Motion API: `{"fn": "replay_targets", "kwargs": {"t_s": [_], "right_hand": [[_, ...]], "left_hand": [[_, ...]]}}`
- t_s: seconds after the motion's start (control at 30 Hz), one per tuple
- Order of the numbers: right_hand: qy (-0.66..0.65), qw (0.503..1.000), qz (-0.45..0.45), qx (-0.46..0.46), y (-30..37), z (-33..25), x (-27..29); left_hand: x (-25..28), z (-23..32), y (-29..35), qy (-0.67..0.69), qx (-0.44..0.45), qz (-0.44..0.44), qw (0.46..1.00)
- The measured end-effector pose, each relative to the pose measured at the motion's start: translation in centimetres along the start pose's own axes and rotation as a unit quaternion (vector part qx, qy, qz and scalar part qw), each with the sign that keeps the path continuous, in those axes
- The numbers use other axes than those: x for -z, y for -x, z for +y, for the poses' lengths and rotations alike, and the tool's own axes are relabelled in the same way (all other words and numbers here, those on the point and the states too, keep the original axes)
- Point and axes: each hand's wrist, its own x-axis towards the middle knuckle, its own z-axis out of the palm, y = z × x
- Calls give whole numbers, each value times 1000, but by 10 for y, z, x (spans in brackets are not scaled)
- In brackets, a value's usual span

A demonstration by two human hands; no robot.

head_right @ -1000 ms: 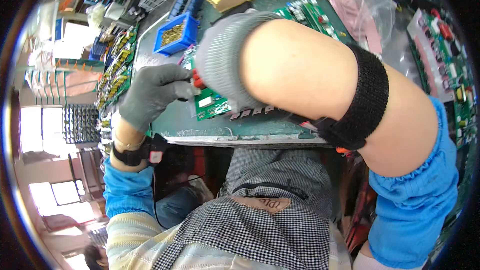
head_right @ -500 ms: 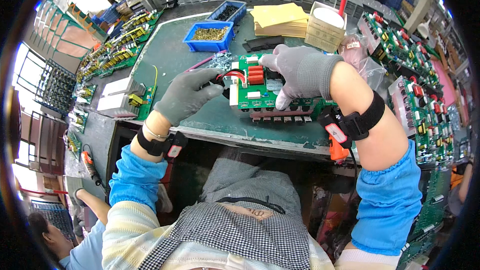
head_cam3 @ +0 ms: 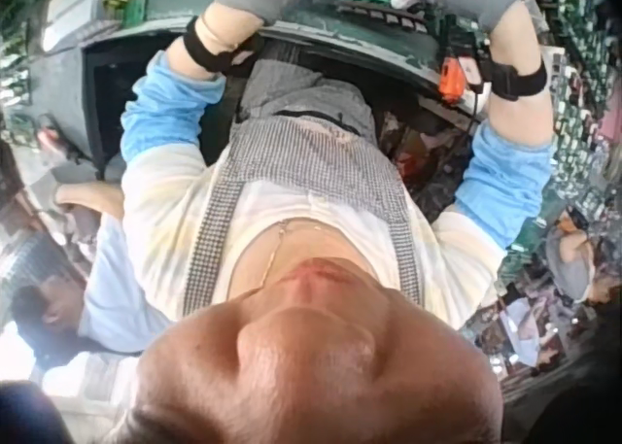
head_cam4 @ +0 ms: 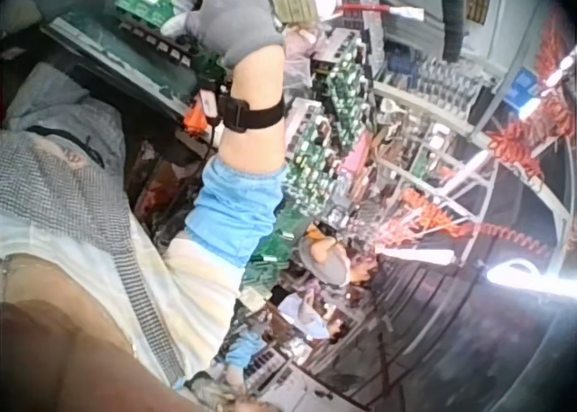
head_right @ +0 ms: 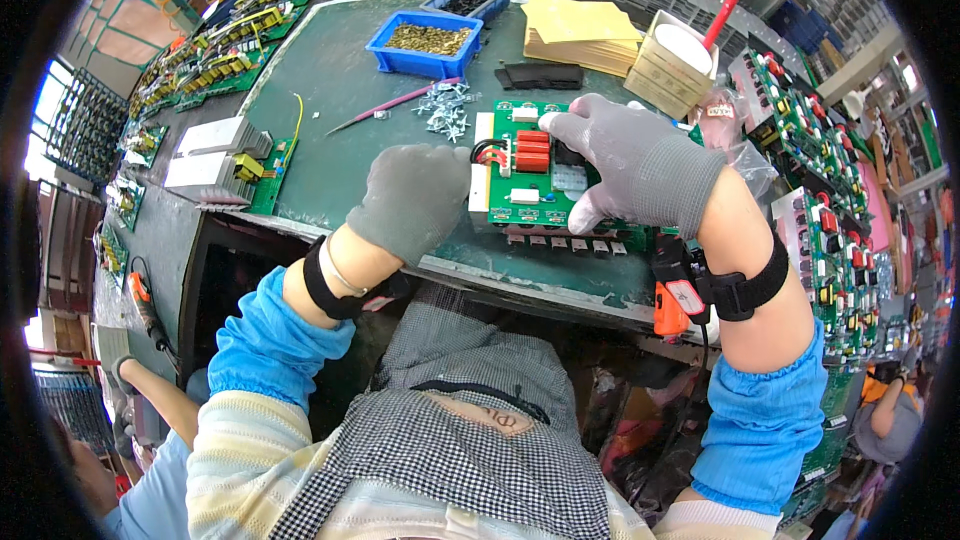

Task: Assembling electronic components by attaching a circuit board to a heat-sink chassis using an electric screwdriver.

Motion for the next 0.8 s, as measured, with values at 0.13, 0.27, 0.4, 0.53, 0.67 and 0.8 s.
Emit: {"fn": "replay_targets", "kwargs": {"t_s": [0.13, 0.27, 0.4, 0.53, 0.67, 0.8], "right_hand": [[-5, 1000, -14, 2, -5, 5, -1], [-6, 1000, -23, 16, -8, 7, 1], [24, 999, -45, 3, -10, 2, 5], [50, 996, -73, -17, -14, -4, 9], [58, 995, -81, 1, -19, -6, 13], [64, 995, -82, -5, -18, -8, 15]], "left_hand": [[10, -13, -19, -46, -74, -105, 991], [1, -8, -14, -11, -45, -82, 996], [-18, 5, 5, 70, 45, 31, 996], [-29, 4, 7, 89, 42, 37, 994], [-29, 1, 6, 80, 31, -12, 996], [-28, 1, 8, 119, 23, -33, 992]]}}
